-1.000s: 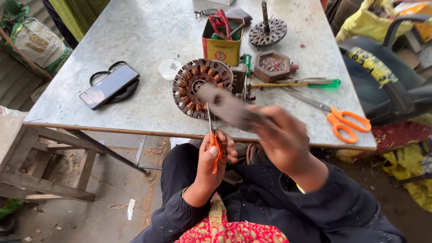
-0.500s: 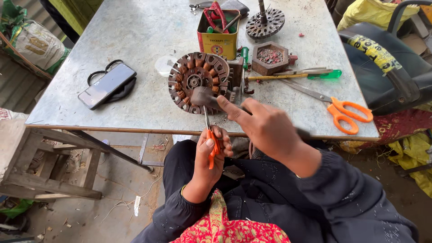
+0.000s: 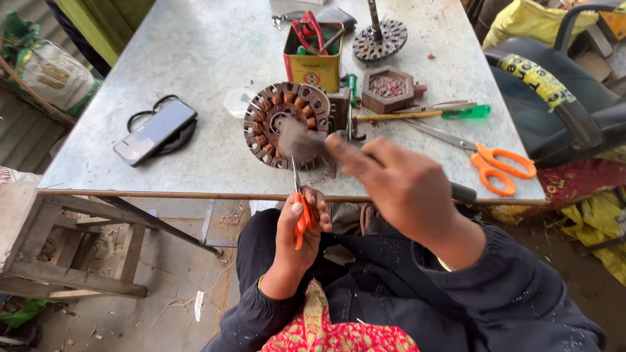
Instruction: The person uses orange-handled scissors as a punch and a hammer to tap and adjust components within a copper-wound stator. The person repeatedly positions the scissors in the stator slots and strikes the handle with the hammer to seat or align internal parts.
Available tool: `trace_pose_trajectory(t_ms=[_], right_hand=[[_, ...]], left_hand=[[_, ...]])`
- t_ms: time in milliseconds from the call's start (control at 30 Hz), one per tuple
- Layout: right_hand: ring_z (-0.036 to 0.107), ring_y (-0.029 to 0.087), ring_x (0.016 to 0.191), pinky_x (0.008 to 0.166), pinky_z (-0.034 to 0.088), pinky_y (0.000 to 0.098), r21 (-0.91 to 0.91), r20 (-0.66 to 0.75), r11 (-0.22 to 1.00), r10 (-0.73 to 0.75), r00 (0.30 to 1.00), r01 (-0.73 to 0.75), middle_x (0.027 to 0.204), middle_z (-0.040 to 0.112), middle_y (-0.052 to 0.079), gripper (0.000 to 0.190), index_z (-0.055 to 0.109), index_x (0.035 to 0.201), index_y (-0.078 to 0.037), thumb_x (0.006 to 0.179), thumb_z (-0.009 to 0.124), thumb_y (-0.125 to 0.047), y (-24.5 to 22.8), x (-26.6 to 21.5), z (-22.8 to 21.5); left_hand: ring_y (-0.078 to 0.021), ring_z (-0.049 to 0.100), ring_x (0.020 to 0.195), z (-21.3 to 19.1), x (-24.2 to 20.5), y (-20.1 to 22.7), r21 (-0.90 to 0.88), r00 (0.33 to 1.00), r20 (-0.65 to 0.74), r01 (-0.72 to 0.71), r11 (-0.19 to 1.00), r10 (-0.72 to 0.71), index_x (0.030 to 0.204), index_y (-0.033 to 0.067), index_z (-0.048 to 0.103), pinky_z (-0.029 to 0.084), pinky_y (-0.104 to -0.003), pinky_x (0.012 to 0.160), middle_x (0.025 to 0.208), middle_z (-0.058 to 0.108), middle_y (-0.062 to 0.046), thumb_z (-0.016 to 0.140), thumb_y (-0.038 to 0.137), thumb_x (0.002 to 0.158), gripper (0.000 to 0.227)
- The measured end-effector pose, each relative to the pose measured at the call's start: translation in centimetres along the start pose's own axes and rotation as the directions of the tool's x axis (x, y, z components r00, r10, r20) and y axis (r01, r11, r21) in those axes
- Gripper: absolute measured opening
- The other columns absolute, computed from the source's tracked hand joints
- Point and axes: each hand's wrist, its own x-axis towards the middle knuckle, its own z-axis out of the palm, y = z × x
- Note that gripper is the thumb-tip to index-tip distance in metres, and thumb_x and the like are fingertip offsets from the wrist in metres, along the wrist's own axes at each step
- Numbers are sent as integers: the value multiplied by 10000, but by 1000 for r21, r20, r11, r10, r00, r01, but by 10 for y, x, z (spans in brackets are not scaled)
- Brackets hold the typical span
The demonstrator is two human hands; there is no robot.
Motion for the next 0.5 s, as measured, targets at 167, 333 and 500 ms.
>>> trace_pose_trajectory(t_ms=[167,333,500], right_hand=[[620,184,723,633,498,335,197,-144,980,-14,990,43,979,636,15,526,536,1498,-252,1015,709,-135,6,-1,10],[600,205,626,557,495,362,-70,69,997,-7,998,12,846,625,44,591,615,1467,-226,904,735,-88,4,7,13],[611,189,747,664,493,361,130,-118,990,-35,992,51,969,612,17,544,521,1531,-204,1022,709,-165,-1,2,-5]], left_hand=[[-156,619,886,-1,2,2,10,1000,12,22,1000,-22,1075,58,515,586,-296,773,1028,554,-85,615,283,988,262],[-186,616,1014,6,1,4,45,999,-21,29,999,-29,1080,69,509,548,-352,912,1047,562,-81,621,281,997,253],[-208,626,1041,8,-3,7,142,999,28,-28,989,24,1168,60,522,520,-380,953,1066,582,-86,614,310,987,322]])
